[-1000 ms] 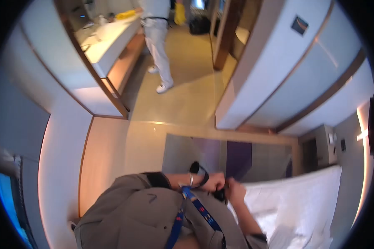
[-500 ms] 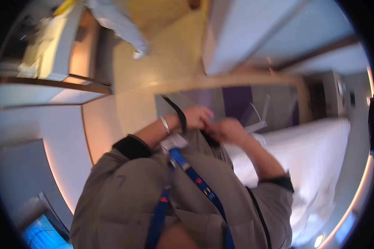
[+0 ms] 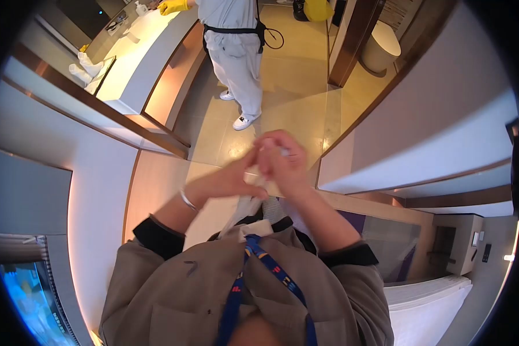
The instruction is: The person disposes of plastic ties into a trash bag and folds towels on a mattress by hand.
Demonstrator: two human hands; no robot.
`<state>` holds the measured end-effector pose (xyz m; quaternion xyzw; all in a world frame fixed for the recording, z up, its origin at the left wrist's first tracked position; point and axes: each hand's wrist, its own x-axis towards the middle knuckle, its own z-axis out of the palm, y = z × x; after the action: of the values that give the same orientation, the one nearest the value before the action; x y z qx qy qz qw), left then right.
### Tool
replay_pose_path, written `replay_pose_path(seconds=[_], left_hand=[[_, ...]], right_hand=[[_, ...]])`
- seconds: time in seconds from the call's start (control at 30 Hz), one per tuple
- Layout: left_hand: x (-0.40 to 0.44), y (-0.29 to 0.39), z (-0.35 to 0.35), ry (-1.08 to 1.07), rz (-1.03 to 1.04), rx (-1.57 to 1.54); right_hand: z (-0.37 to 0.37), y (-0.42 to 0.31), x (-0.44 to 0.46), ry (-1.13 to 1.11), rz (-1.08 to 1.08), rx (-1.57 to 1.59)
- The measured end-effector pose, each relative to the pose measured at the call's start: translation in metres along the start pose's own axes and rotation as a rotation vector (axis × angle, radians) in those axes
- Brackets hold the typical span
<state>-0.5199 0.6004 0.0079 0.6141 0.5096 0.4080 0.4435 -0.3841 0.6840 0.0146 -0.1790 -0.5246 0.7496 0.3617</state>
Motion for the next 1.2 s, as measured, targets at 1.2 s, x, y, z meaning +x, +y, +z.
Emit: replay_pose_path(seconds=[1.2], left_hand=[[0.084,-0.089,-0.092,1.057,-0.962,-0.589]], right_hand=[[-0.241,0.165,0.432,0.108,0.054,-0.828]])
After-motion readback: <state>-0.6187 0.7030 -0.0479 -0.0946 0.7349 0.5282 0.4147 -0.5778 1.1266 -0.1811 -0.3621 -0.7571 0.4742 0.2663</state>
